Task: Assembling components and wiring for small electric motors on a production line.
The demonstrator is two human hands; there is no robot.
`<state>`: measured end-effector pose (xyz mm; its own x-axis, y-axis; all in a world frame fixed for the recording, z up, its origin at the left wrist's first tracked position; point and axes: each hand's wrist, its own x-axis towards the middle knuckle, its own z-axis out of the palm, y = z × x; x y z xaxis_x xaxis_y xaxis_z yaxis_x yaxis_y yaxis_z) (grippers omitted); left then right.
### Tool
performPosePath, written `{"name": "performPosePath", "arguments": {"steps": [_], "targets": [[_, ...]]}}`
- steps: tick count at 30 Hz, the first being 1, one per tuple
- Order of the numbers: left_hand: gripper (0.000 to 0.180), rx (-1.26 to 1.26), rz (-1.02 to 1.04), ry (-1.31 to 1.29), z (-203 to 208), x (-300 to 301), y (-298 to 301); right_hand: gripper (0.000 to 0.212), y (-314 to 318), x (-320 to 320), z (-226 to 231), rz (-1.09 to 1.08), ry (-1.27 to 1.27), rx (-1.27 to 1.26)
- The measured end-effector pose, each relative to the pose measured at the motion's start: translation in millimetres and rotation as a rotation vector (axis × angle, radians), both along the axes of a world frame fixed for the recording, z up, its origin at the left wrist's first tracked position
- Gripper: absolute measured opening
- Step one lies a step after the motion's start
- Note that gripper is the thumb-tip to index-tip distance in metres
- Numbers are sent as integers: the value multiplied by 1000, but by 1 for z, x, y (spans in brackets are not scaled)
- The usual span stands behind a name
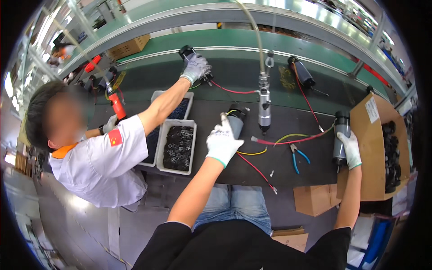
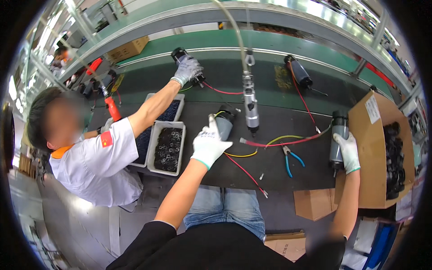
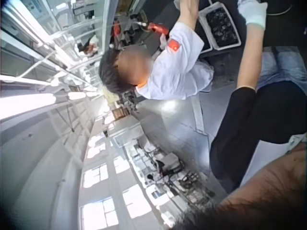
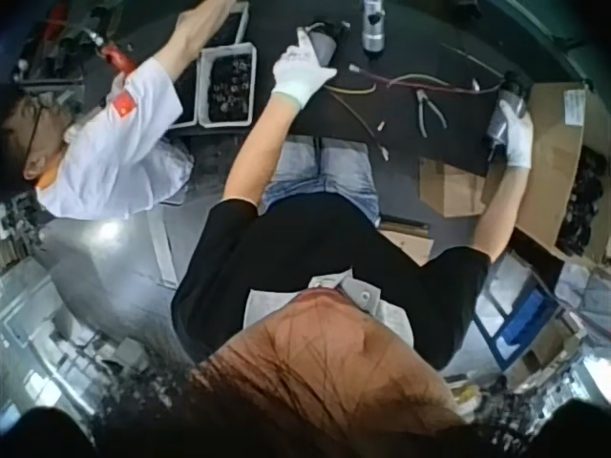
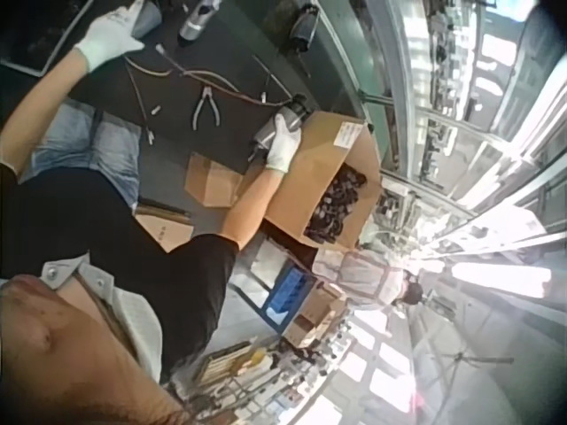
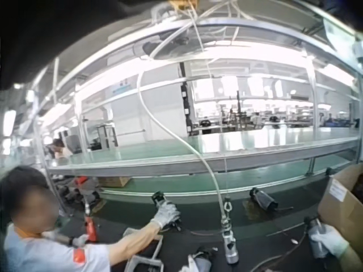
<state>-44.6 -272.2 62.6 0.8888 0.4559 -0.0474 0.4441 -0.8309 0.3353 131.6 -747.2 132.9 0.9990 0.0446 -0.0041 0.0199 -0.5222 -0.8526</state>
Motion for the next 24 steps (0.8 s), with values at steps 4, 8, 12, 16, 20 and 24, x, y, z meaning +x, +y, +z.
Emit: {"name": "performPosePath", "arguments": {"steps": [4,8,12,16,20,24], "targets": [[127,-42,19,39,-5,25,3,53,17,4,-43,20,-108,-344],[124,-166,-41,22,-2,22,29,71,36,-14,-53,-25,-27,-566],[124,-237,-61,15,19,30,52,74,23,0,-80,-93,-119,-807],[126,-145,-2,-90,46,78,93,75,20,7,-90,-64,-115,-769],[127,-79,63,-98,72,170,149,77,19,-8,-97,-116,-246,-777],[112,-69,80,14,47,267,184,73,6,-21,-92,-163,-336,-761]]}}
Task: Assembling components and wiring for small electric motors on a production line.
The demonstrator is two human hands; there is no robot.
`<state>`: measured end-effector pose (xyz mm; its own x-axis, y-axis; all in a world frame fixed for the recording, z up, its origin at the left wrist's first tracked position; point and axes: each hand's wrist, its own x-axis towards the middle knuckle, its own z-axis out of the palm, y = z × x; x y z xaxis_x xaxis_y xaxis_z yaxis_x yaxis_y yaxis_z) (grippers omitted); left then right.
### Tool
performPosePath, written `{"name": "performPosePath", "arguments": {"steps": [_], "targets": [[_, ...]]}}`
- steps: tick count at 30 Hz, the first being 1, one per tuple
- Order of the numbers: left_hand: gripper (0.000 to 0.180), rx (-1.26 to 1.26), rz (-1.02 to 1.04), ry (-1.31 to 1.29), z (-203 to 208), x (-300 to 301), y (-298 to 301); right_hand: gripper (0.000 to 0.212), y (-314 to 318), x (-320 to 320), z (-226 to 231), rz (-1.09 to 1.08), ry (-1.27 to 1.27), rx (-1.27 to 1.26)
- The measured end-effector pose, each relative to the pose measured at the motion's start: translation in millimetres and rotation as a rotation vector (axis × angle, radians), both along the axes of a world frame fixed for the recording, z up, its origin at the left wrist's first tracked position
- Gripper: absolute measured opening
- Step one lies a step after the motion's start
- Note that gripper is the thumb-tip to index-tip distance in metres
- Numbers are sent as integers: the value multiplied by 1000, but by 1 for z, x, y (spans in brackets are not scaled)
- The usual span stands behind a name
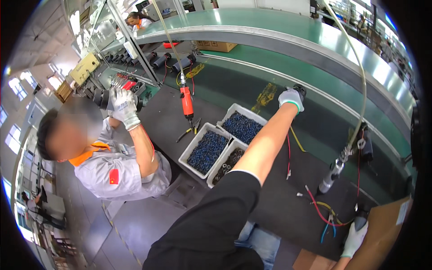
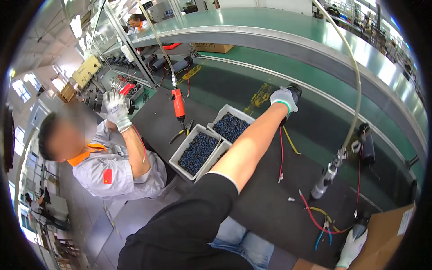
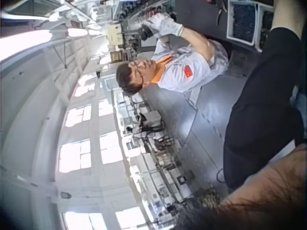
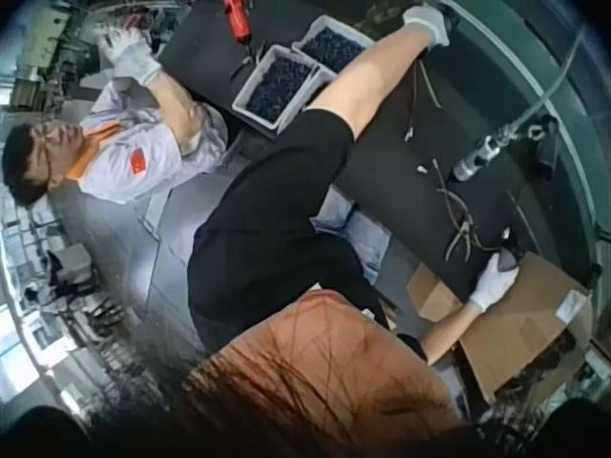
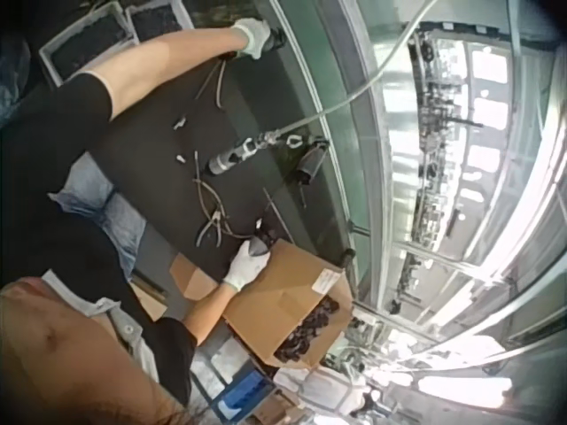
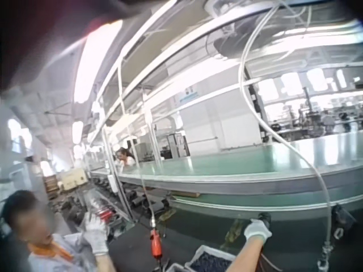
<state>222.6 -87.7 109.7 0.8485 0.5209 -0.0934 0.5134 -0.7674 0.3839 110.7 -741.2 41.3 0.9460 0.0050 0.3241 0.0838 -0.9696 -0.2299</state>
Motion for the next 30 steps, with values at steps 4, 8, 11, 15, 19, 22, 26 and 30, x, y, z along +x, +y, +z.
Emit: {"name": "performPosePath", "arguments": {"steps": [4,8,11,15,19,22,26,30], "targets": [[84,61,182,-50,-52,31,92,72,17,8,-17,117,-3,62],[61,148,275,-103,-83,42,104,67,30,12,-3,-55,178,66],[60,272,158,-251,-71,5,142,56,129,-38,60,109,37,-39],[77,70,-44,-183,46,-64,66,62,103,-55,79,10,48,-86],[92,-56,175,-689,55,-219,104,70,114,-47,72,45,113,-78],[86,-285,332,-880,54,-323,114,70,100,-43,63,108,114,-75],[76,-263,645,-973,28,-375,186,70,88,-35,56,83,148,-70],[73,-128,679,-948,-18,-369,276,70,93,-40,58,101,119,-105]]}}
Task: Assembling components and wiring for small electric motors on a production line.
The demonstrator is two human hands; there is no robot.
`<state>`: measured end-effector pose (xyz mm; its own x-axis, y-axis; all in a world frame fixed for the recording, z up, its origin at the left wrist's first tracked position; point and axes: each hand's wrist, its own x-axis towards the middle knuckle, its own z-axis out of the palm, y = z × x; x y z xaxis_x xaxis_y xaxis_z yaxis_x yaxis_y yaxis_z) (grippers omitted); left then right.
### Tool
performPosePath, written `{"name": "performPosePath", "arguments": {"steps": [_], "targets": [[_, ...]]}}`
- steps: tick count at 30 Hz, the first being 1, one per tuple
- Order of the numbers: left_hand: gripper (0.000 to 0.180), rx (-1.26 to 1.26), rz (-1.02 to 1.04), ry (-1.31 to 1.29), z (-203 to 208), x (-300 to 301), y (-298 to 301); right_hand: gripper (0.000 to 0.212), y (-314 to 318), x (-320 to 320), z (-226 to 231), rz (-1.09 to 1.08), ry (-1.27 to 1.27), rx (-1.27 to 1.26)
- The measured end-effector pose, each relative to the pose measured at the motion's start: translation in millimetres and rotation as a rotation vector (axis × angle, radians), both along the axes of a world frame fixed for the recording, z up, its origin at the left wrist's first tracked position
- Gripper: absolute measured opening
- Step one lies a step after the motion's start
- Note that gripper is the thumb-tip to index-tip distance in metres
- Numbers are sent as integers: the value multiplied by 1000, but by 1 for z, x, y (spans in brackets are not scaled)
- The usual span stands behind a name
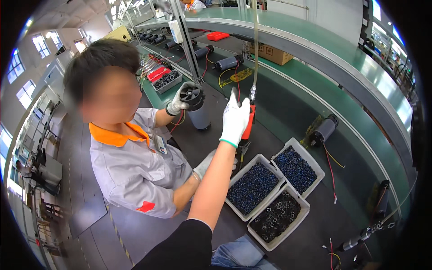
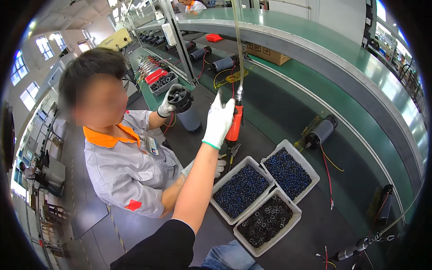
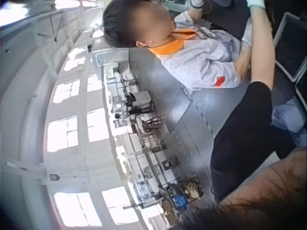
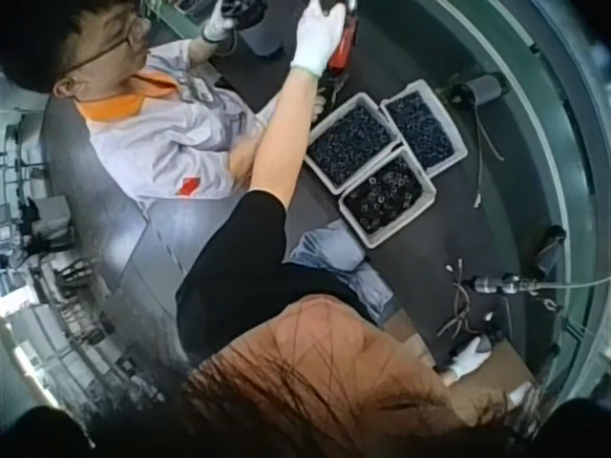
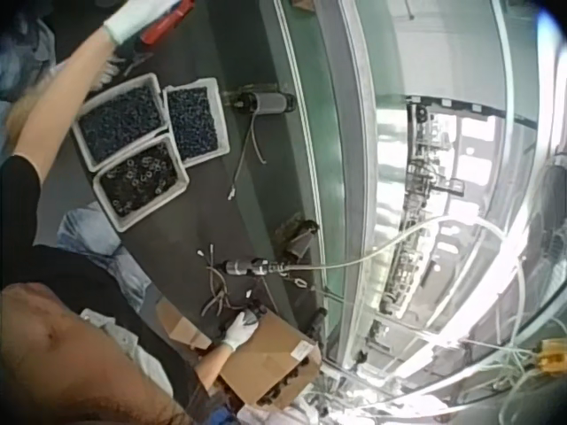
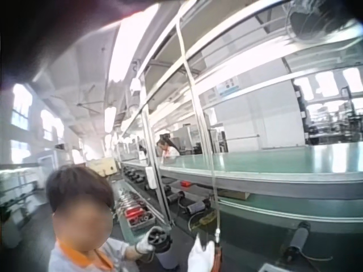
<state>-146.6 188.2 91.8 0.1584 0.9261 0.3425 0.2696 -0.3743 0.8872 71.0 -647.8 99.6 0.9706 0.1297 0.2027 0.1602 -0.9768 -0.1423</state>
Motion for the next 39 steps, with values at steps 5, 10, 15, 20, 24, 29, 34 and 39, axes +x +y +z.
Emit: {"name": "performPosePath", "arguments": {"steps": [5,10,15,20,24,29,34,39], "targets": [[69,55,70,108,28,18,28,69,11,-8,7,-29,81,151],[73,45,61,207,46,15,20,69,7,-9,5,59,-24,38],[81,82,33,156,61,11,-17,70,10,-13,12,-64,12,-37],[79,134,1,115,85,-10,-85,69,11,-10,8,-89,9,-6],[76,21,-203,-28,103,-13,-171,69,-12,-29,16,-179,-29,-48],[79,53,-458,-76,62,-64,-273,73,-1,-6,4,-120,63,1],[64,267,-860,-138,-15,-89,-384,77,1,-6,5,-146,51,-8],[52,304,-1097,70,-76,-85,-409,78,2,-4,6,-178,85,17]]}}
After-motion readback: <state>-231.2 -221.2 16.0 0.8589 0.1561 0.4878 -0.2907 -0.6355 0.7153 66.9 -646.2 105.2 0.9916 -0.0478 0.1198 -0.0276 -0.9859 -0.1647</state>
